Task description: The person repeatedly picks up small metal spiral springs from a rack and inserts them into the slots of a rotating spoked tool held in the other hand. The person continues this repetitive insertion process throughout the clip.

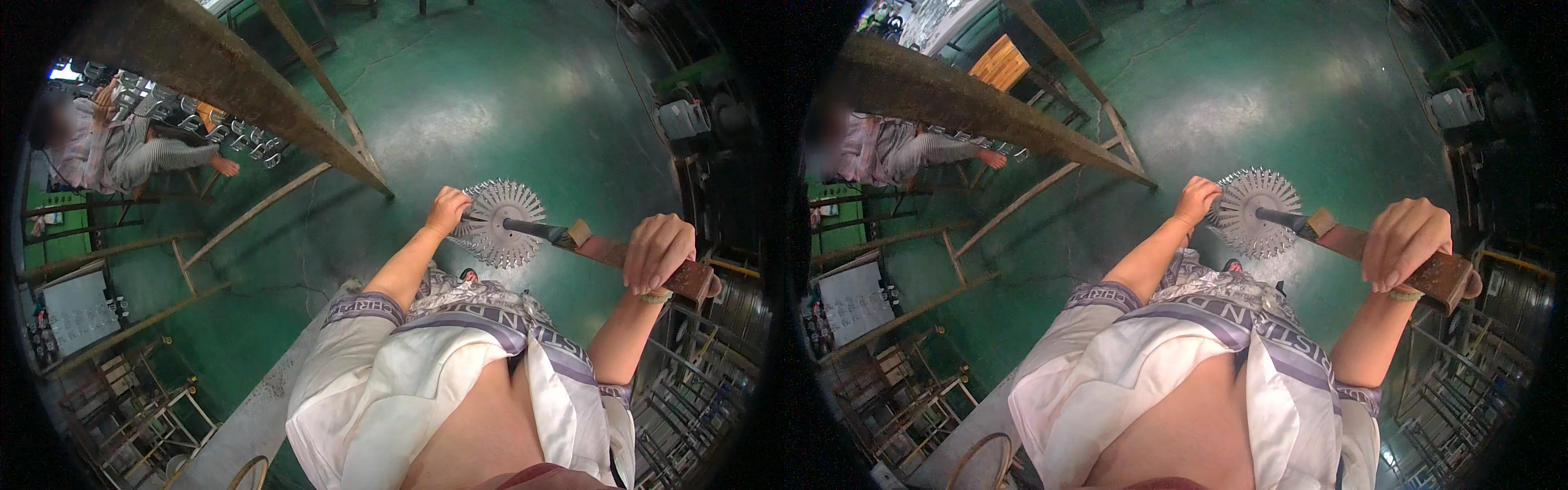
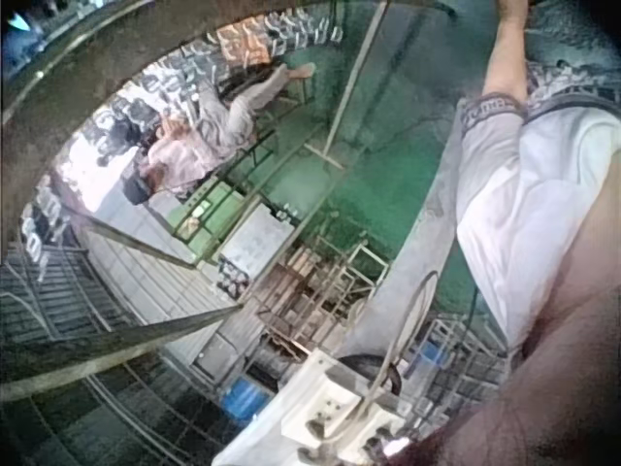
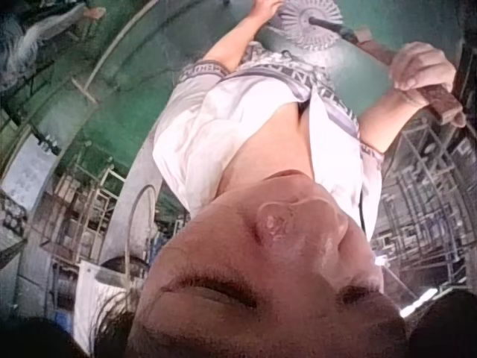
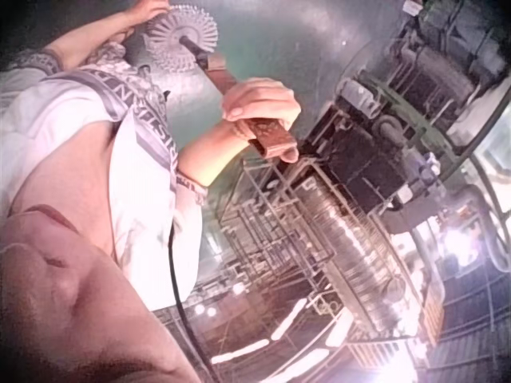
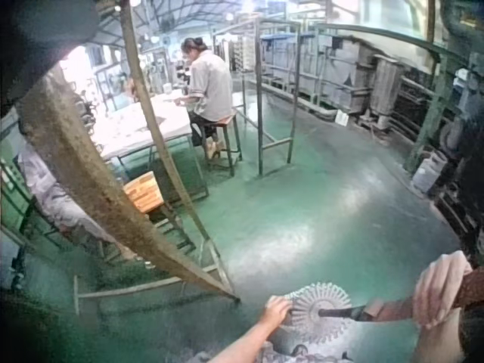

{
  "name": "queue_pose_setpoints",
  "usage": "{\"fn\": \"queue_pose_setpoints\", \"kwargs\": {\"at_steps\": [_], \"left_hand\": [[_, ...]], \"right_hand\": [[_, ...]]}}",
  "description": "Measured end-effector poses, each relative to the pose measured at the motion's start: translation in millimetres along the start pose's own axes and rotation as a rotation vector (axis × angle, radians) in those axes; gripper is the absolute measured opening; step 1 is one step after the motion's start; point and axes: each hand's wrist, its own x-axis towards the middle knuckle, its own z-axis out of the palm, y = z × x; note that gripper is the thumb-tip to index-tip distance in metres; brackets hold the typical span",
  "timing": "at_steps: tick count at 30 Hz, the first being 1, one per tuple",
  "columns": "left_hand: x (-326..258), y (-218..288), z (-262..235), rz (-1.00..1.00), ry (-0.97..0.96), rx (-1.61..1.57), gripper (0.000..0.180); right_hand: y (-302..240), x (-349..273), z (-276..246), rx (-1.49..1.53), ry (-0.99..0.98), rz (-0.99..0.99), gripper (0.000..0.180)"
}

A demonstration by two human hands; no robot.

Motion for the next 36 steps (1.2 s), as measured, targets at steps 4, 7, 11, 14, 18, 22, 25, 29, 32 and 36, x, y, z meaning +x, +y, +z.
{"fn": "queue_pose_setpoints", "kwargs": {"at_steps": [4, 7, 11, 14, 18, 22, 25, 29, 32, 36], "left_hand": [[1.0, 0.5, -0.6, 0.005, -0.017, 0.008, 0.008], [1.7, -0.1, 0.1, -0.005, -0.028, -0.005, 0.008], [3.0, -0.3, 2.7, -0.021, -0.055, 0.002, 0.008], [1.5, -5.1, 8.0, -0.029, -0.072, 0.009, 0.008], [1.0, -6.0, 12.8, -0.045, -0.083, 0.014, 0.007], [2.7, -5.0, 15.6, -0.043, -0.083, 0.013, 0.007], [4.8, -6.8, 14.9, -0.078, -0.126, 0.000, 0.009], [8.4, 10.6, -3.4, -0.096, -0.067, -0.017, 0.011], [26.3, 30.2, -45.9, -0.023, 0.028, -0.077, 0.012], [67.6, 127.6, -166.5, 0.168, -0.054, -0.275, 0.008]], "right_hand": [[-1.6, -1.1, 0.2, -0.003, 0.010, 0.003, 0.069], [-1.3, -2.6, 0.4, -0.004, 0.017, 0.001, 0.070], [-0.6, -3.9, 0.6, -0.011, 0.026, -0.004, 0.070], [0.1, -4.9, 0.4, -0.006, 0.018, -0.006, 0.070], [0.5, -5.7, 1.0, -0.014, 0.012, -0.010, 0.071], [0.4, -5.3, 0.4, -0.019, 0.005, -0.006, 0.073], [2.0, -8.6, -3.6, -0.004, -0.022, -0.019, 0.073], [-1.8, -1.6, 4.8, -0.019, 0.025, -0.014, 0.072], [-3.2, 4.1, 4.2, -0.083, -0.003, 0.007, 0.073], [-16.0, 3.2, 14.9, -0.118, 0.064, 0.010, 0.076]]}}
